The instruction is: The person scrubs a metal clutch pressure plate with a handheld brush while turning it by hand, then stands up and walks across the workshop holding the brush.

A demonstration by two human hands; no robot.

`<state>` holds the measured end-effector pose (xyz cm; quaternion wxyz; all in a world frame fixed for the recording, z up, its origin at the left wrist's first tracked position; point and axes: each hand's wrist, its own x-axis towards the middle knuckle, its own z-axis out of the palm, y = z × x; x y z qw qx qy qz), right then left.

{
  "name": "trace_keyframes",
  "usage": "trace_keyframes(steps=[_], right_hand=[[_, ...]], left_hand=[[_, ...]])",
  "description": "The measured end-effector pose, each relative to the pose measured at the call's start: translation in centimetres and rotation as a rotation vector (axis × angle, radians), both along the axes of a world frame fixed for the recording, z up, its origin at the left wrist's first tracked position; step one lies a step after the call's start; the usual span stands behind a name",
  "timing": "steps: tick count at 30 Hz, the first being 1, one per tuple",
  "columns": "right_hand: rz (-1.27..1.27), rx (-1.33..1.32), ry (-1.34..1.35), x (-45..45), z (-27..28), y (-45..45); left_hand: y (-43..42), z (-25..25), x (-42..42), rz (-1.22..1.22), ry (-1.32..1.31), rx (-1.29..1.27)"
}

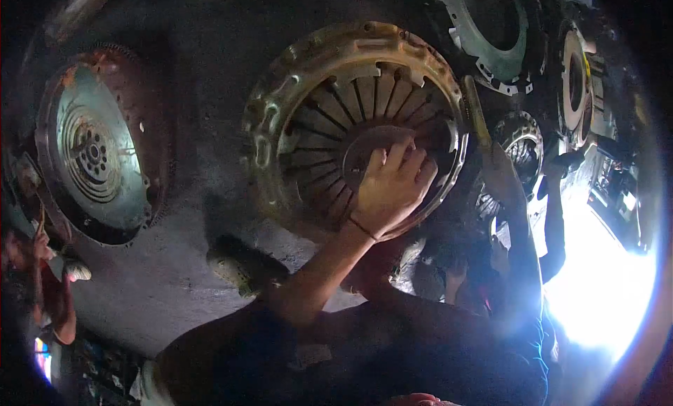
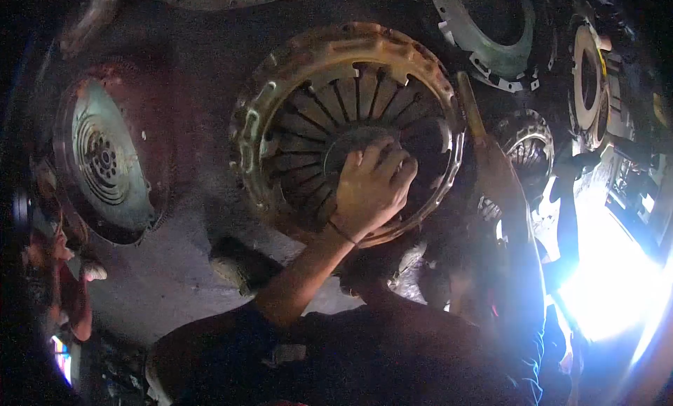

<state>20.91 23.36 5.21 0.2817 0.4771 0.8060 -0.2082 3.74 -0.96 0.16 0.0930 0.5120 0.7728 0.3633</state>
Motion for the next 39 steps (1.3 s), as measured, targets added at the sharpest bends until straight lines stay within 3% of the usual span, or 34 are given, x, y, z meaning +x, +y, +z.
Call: trace_keyframes(steps=[6,8,14,17,19,20,23,28,31,34,37,38,39], right_hand=[[0.014,0.161,0.194,3.2,-3.6,-0.4],[-0.049,0.014,0.209,0.7,-1.3,-0.5],[-0.115,-0.034,0.137,-1.3,-0.1,-1.4],[0.348,0.068,0.244,3.3,-3.7,0.7],[0.13,-0.015,0.196,-1.2,-0.8,-1.2],[-0.108,-0.063,0.17,-2.5,0.9,-2.0],[0.072,0.107,0.171,-1.4,0.1,-2.6],[-0.02,0.113,0.255,-0.4,0.2,-3.2],[-0.117,0.101,0.344,-0.9,4.4,-5.3],[-0.201,0.069,0.372,-0.2,6.1,-6.6],[-0.129,0.116,0.431,1.1,5.2,-6.1],[-0.152,0.034,0.367,0.9,6.0,-5.7],[-0.136,0.077,0.471,0.6,6.9,-5.8]], left_hand=[[0.1,0.1,0.2,0.048,-0.003,-0.008],[0.1,0.0,0.3,0.051,0.022,0.0],[0.0,0.1,0.2,0.049,0.079,-0.014],[0.8,1.1,-0.3,0.052,0.106,0.031],[0.5,0.6,0.1,0.054,0.17,0.032],[0.5,0.8,0.0,0.048,0.193,0.034],[0.5,1.0,0.2,0.029,0.25,0.038],[0.3,0.4,0.0,-0.015,0.293,0.051],[0.0,1.6,-0.5,-0.076,0.231,0.117],[-0.4,1.6,-2.5,-0.162,-0.076,0.037],[-0.9,4.4,-7.5,-0.26,0.143,0.018],[-1.0,5.6,-9.5,-0.32,0.161,-0.102],[-1.2,6.9,-11.5,-0.381,0.166,-0.222]])
